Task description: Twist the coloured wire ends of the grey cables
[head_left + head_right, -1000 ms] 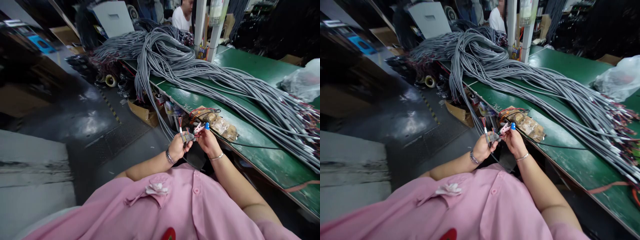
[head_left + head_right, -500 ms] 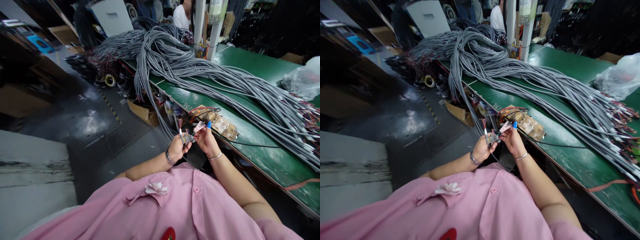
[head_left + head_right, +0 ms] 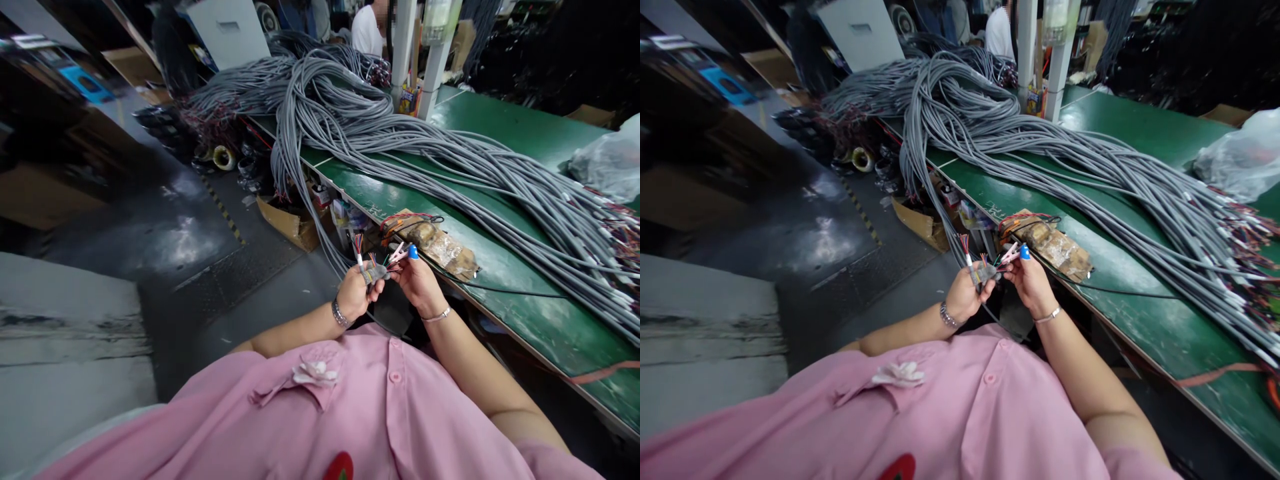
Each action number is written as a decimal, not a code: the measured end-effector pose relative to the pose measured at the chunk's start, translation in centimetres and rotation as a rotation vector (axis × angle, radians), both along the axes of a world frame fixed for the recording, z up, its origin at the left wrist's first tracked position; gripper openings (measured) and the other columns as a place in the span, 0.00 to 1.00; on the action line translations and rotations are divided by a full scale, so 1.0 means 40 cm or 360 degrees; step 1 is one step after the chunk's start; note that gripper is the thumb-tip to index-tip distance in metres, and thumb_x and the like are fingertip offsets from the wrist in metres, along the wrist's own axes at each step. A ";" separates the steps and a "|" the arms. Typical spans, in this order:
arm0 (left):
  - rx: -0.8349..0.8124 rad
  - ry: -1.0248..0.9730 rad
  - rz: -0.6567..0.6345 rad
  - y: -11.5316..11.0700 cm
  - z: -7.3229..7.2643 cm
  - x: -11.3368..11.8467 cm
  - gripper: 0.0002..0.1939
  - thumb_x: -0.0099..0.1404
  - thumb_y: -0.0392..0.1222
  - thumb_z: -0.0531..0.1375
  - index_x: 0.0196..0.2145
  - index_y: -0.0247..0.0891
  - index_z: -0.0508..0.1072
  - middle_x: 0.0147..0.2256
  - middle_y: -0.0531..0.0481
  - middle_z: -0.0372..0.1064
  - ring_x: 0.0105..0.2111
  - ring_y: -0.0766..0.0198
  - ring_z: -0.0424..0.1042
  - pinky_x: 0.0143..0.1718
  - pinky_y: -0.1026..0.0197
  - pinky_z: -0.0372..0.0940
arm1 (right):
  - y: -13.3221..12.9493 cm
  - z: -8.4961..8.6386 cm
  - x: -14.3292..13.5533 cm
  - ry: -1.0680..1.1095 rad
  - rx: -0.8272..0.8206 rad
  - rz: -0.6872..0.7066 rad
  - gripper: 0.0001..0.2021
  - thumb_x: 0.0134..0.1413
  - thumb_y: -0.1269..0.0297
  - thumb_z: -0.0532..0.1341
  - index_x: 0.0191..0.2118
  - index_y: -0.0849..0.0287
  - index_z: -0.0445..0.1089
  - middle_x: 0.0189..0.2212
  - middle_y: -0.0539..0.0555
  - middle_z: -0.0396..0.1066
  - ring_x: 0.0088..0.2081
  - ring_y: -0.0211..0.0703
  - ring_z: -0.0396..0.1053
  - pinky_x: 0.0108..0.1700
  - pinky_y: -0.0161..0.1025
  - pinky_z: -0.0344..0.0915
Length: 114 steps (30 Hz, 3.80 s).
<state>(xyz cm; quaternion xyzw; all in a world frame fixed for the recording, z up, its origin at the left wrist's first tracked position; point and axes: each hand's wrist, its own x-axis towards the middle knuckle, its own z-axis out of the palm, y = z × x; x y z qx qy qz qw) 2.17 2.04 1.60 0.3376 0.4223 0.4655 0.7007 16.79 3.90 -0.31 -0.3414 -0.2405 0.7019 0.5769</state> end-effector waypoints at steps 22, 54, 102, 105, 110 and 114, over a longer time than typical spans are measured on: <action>-0.0012 0.0048 -0.0012 -0.004 -0.026 -0.010 0.15 0.52 0.51 0.63 0.25 0.35 0.68 0.14 0.55 0.63 0.10 0.74 0.55 0.10 0.69 0.44 | 0.011 -0.005 -0.019 0.0140 -0.0097 -0.0008 0.23 0.43 0.38 0.63 0.28 0.56 0.69 0.26 0.50 0.71 0.26 0.37 0.66 0.28 0.34 0.66; 0.0046 0.0054 -0.0054 0.032 -0.035 -0.010 0.18 0.50 0.53 0.65 0.24 0.35 0.68 0.12 0.57 0.58 0.10 0.75 0.51 0.11 0.68 0.42 | 0.026 -0.016 -0.030 0.0066 0.0053 -0.0265 0.18 0.49 0.45 0.64 0.28 0.57 0.70 0.23 0.48 0.69 0.24 0.35 0.64 0.28 0.34 0.63; 0.0033 0.0017 0.0122 -0.010 -0.025 0.011 0.14 0.53 0.50 0.63 0.27 0.36 0.67 0.15 0.56 0.62 0.11 0.74 0.54 0.10 0.68 0.45 | 0.009 -0.014 -0.026 0.0200 -0.0023 -0.0085 0.21 0.48 0.41 0.62 0.31 0.57 0.70 0.27 0.50 0.73 0.27 0.37 0.68 0.28 0.34 0.67; 0.0062 -0.0004 0.0123 -0.018 -0.023 0.003 0.15 0.53 0.50 0.64 0.27 0.35 0.68 0.16 0.55 0.64 0.11 0.74 0.55 0.11 0.68 0.46 | 0.000 -0.005 -0.019 0.0228 -0.0077 0.0014 0.23 0.48 0.38 0.60 0.32 0.57 0.70 0.30 0.51 0.73 0.27 0.36 0.68 0.29 0.34 0.68; 0.0054 -0.0023 0.0174 -0.023 -0.010 -0.006 0.15 0.52 0.51 0.64 0.27 0.36 0.68 0.16 0.56 0.63 0.11 0.74 0.55 0.11 0.68 0.45 | -0.011 0.006 -0.014 0.0105 -0.0099 -0.0125 0.14 0.48 0.51 0.66 0.34 0.56 0.71 0.30 0.49 0.73 0.28 0.34 0.68 0.31 0.32 0.69; 0.0048 -0.0037 0.0184 -0.017 -0.005 -0.003 0.15 0.52 0.51 0.64 0.27 0.36 0.67 0.15 0.56 0.63 0.11 0.74 0.55 0.11 0.68 0.45 | -0.011 0.007 -0.018 0.0079 -0.0096 -0.0116 0.14 0.49 0.51 0.66 0.36 0.55 0.72 0.31 0.49 0.73 0.29 0.35 0.68 0.32 0.33 0.68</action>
